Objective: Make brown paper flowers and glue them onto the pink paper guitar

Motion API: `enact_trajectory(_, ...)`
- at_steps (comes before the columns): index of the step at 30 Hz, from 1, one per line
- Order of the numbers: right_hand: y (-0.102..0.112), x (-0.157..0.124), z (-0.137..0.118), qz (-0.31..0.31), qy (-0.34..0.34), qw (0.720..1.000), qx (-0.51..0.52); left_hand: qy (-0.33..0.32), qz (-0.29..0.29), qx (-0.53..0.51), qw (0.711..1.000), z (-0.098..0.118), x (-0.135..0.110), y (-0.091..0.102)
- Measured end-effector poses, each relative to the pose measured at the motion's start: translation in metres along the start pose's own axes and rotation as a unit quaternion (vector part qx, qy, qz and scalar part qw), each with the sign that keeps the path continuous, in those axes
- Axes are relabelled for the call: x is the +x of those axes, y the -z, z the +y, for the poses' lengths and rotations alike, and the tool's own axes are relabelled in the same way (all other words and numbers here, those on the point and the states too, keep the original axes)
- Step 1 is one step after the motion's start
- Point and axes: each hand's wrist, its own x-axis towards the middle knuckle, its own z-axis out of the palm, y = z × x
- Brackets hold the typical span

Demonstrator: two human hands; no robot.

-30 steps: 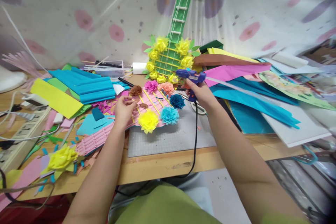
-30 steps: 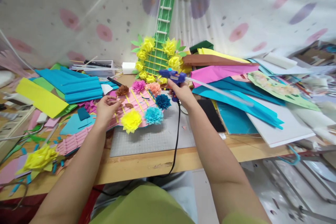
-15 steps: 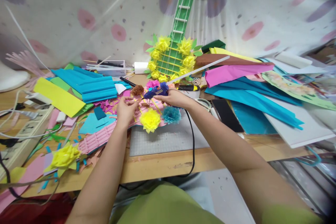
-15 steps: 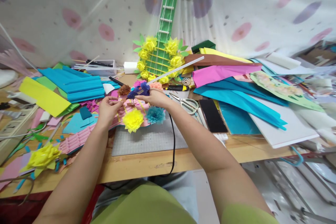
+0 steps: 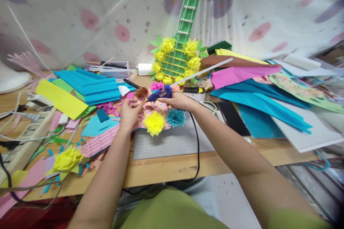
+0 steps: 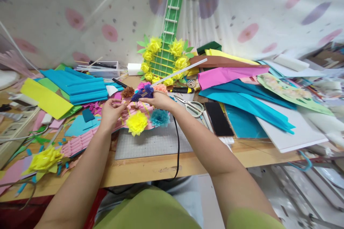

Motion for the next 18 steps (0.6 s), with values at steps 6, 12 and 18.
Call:
enact_trajectory(6,-0.0016,0.0038,0.0007,-0.002,0.01,1.0,0.006,-0.008,-0.004,-0.001,1.0,-0.0029,0.0015,0.0009)
enact_trajectory(12,-0.0009,0.004,-0.0023,-0.003,0.012,1.0,0.02,-0.01,-0.013,-0.003,1.0,0.0005,-0.0015,0.0009)
enact_trajectory(18,-0.002,0.0049,0.0029,0.018,0.009,0.996,0.082,-0.014,-0.017,-0.005,1.0,0.0021,-0.0018,0.0007)
